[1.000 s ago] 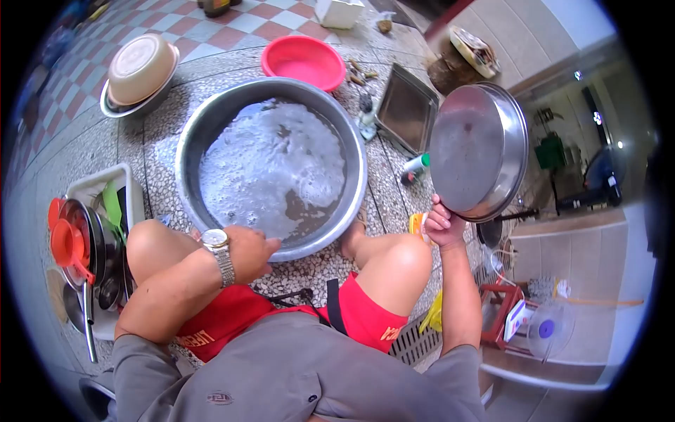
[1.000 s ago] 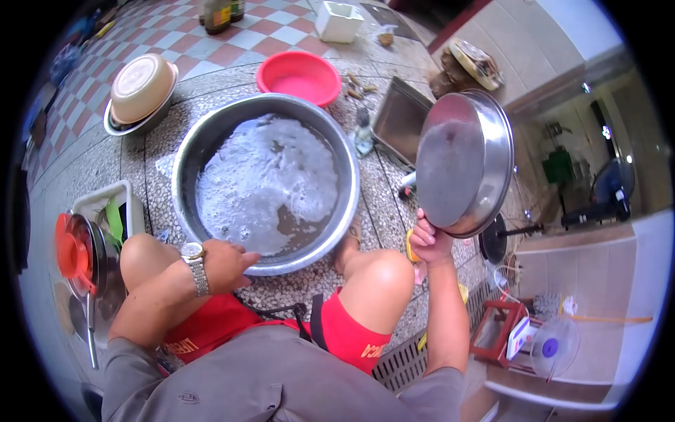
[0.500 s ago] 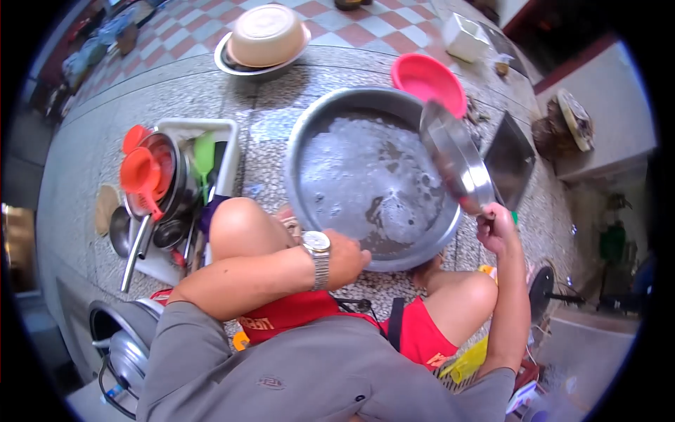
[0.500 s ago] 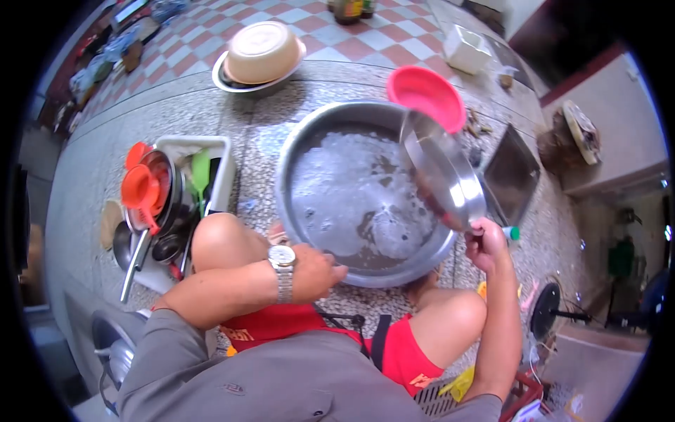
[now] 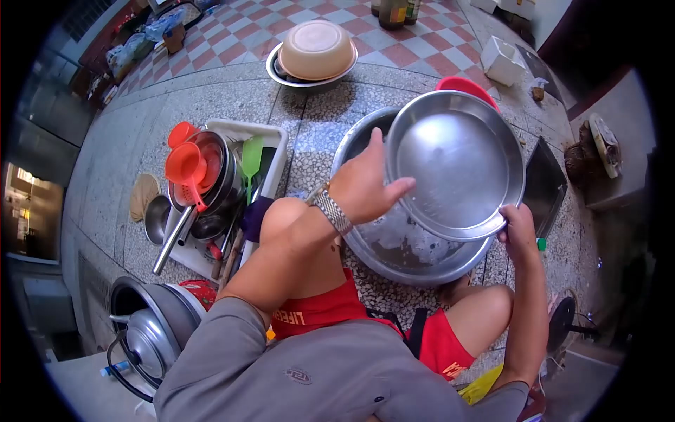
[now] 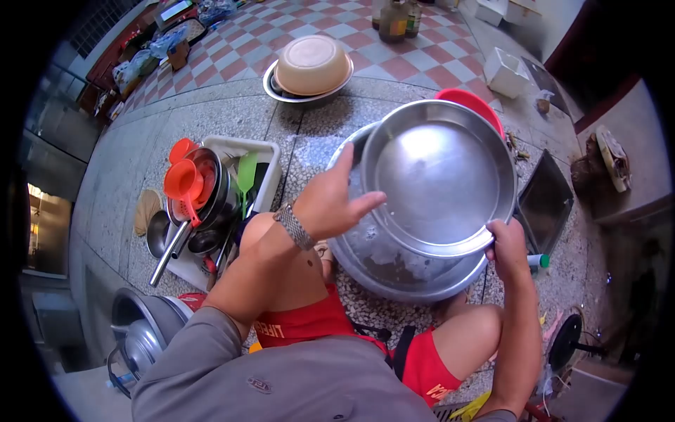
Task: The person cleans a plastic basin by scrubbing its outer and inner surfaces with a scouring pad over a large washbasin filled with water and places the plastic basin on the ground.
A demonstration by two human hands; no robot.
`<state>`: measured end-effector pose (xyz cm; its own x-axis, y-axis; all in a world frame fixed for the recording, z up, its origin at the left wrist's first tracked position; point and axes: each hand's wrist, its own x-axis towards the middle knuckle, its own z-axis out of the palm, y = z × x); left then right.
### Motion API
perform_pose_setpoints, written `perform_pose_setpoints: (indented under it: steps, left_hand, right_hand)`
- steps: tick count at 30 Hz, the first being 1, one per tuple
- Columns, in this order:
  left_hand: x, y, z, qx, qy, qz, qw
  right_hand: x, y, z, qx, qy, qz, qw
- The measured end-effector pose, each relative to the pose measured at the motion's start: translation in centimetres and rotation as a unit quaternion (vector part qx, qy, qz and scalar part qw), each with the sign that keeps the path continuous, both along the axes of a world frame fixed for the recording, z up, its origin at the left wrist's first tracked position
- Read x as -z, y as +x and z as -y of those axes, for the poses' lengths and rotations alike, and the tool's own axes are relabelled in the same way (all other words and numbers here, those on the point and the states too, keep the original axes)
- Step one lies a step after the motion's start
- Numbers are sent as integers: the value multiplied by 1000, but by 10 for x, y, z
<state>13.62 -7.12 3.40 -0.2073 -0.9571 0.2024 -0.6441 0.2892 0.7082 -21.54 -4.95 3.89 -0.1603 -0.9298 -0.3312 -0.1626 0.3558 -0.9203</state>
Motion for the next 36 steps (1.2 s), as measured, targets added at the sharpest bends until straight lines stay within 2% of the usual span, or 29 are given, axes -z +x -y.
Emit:
perform_pose_setpoints:
  steps: [2, 5, 6, 7, 9, 10, 11, 12, 13, 14, 16, 18, 19, 20, 21, 22, 23, 24, 26, 28, 31, 36]
  left_hand:
    - [-10, 7, 8, 0, 100, -109, 989]
    - [-25, 14, 10, -121, 156, -172, 965]
    - [-14, 14, 18, -157, 202, -315, 914]
    - [-5, 23, 29, -100, 277, -386, 874]
    - [-5, 44, 42, 19, 420, -507, 752]
    - [-11, 47, 40, -9, 427, -514, 744]
    - [-2, 59, 48, -38, 400, -512, 760]
    - [-9, 68, 50, -109, 372, -521, 760]
    - [17, 100, 66, -76, 340, -568, 746]
    - [3, 105, 57, -112, 332, -582, 734]
    - [44, 156, 59, -186, 328, -596, 709]
    - [44, 139, 28, -224, 321, -634, 667]
    - [127, 217, 37, -130, 413, -666, 608]
    - [197, 272, 41, -129, 433, -730, 512]
    - [184, 250, 17, -207, 386, -687, 579]
    - [214, 267, 12, -263, 344, -625, 650]
    - [228, 267, 6, -278, 342, -609, 659]
    - [239, 265, -2, -282, 345, -615, 650]
    - [254, 261, -12, -298, 344, -617, 642]
    - [257, 256, -22, -317, 334, -614, 641]
    - [254, 255, -30, -327, 329, -608, 644]
    - [258, 266, -35, -328, 322, -612, 644]
  right_hand:
    - [-3, 10, 7, -19, -18, 2, 1000]
    - [-6, 36, 13, 14, -45, 41, 998]
    - [-6, 39, 15, 23, -51, 62, 997]
    - [-6, 39, 16, 34, -58, 81, 994]
    - [-16, 47, 16, -20, -54, 153, 987]
    - [-14, 49, 18, -43, -54, 182, 981]
    - [-12, 49, 19, -64, -56, 211, 974]
    - [-17, 55, 12, -57, -61, 203, 976]
    - [-21, 59, 6, -51, -64, 197, 977]
    - [-13, 50, 4, -61, -60, 172, 981]
    - [-4, 28, 1, -90, -40, 94, 991]
    - [2, 10, -7, -84, -12, 52, 995]
    - [7, 4, -7, -92, -14, 62, 994]
    - [12, -4, -7, -90, -12, 66, 994]
    - [17, -6, -6, -107, -36, 95, 989]
    - [27, -15, -4, -120, -37, 83, 989]
    - [36, -19, -4, -86, -15, 92, 992]
    - [36, -20, -9, -65, -21, 90, 994]
    - [35, -27, -8, -91, 5, 65, 994]
    - [19, -28, -18, -89, 19, 57, 994]
    - [28, -28, -15, -86, -4, 45, 995]
    - [29, -45, -19, -107, -18, -37, 993]
